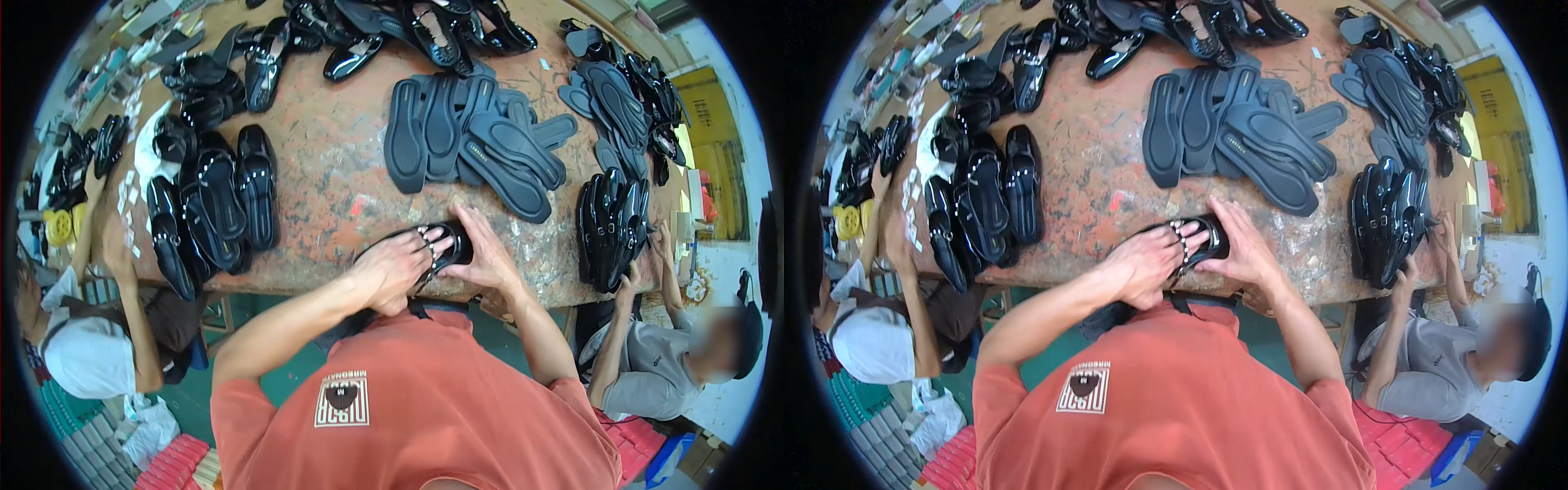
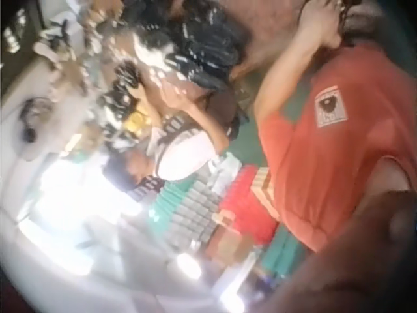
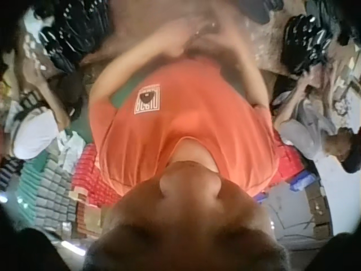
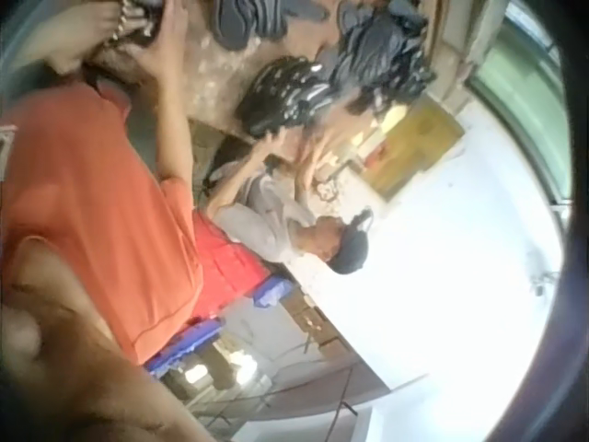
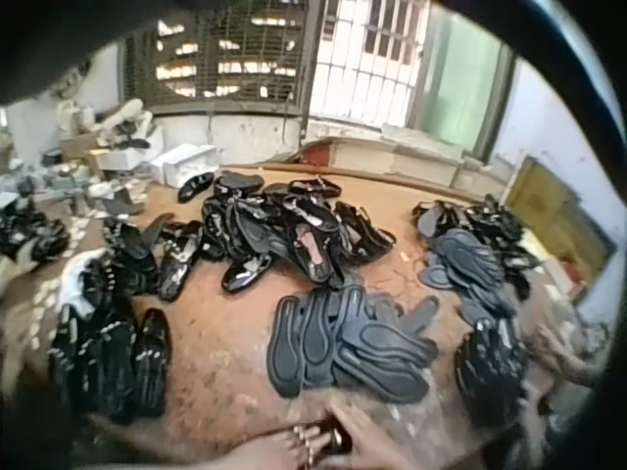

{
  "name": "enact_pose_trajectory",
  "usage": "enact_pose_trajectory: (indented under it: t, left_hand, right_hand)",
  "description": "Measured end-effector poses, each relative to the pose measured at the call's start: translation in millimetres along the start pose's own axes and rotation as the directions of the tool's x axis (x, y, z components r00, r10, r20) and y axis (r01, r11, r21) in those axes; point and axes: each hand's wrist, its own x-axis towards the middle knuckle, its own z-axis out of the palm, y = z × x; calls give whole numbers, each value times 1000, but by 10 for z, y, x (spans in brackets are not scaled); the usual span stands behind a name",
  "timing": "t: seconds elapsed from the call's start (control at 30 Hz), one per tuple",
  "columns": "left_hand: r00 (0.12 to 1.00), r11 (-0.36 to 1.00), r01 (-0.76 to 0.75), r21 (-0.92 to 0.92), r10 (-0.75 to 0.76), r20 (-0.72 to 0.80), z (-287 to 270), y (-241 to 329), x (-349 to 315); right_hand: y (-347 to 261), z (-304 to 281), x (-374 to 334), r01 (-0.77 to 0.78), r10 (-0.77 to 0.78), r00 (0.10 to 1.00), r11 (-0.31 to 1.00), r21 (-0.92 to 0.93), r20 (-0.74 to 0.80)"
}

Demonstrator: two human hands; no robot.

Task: The person assembles black slipper sandals by pressing insoles into the upper straps. They repeatedly pick up a slipper and an insole, align them, and press the insole into place. The person handles the items one at a time, stacking the finished pairs on the table.

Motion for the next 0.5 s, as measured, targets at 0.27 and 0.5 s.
enact_pose_trajectory:
  t: [0.27,0.5]
  left_hand:
    - [995,999,16,42,-12,-103,145,32,-40]
    - [641,537,323,-779,-730,-237,-556,13,-624]
  right_hand:
    - [68,15,45,103,-103,994,995,5,-18]
    - [-155,-169,-3,457,-453,888,853,-254,75]
